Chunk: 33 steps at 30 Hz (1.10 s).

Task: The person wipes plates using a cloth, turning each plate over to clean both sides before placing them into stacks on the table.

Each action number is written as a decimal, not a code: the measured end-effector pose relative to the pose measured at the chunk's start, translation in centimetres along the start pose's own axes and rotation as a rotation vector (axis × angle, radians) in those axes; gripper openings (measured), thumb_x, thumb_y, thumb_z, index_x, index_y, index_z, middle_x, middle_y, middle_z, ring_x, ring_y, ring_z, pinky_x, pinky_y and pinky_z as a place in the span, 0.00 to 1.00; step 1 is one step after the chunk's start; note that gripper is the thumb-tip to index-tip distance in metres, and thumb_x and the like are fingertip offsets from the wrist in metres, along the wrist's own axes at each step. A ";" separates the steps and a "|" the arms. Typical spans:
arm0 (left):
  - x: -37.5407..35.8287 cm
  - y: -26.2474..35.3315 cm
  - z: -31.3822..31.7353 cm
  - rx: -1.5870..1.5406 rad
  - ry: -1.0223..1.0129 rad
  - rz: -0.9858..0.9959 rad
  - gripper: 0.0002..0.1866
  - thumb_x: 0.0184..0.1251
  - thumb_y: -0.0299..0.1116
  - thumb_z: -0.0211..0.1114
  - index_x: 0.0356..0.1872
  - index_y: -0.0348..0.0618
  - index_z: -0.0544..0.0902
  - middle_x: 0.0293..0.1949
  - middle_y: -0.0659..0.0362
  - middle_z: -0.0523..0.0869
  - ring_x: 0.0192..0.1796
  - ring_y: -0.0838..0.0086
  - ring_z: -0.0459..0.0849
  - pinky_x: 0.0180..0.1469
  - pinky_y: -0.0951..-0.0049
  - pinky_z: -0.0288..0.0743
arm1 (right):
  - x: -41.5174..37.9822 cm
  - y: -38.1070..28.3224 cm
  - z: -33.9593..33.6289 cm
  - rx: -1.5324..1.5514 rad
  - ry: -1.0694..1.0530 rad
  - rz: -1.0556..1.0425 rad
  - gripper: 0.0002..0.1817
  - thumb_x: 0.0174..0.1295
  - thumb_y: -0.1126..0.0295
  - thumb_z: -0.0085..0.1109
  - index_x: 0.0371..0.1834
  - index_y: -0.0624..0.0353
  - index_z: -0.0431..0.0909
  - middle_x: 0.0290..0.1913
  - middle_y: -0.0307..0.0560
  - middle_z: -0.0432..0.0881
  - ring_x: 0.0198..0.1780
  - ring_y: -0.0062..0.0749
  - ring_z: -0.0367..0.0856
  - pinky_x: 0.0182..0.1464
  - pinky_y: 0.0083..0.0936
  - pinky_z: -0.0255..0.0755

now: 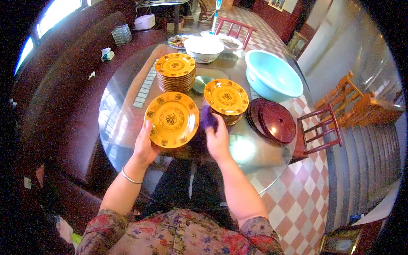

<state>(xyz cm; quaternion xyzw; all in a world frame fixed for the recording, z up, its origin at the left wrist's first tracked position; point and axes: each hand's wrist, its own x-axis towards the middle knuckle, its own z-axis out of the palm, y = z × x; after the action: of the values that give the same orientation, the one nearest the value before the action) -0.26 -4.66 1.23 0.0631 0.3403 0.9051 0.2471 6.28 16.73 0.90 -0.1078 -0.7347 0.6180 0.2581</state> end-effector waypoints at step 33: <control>-1.3 -2.9 -1.1 0.326 -0.325 -0.188 0.25 0.63 0.21 0.67 0.62 0.40 0.73 0.56 0.59 0.82 0.58 0.72 0.79 0.64 0.68 0.72 | -1.9 -4.3 2.0 -0.596 -0.123 -0.690 0.23 0.46 0.80 0.60 0.49 0.55 0.75 0.47 0.49 0.75 0.53 0.50 0.73 0.56 0.41 0.64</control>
<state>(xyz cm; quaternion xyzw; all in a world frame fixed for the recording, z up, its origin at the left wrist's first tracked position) 1.66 -4.11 -1.42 0.2150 0.4417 0.7892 0.3685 7.53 13.21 4.34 0.1104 -0.8872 0.2631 0.3626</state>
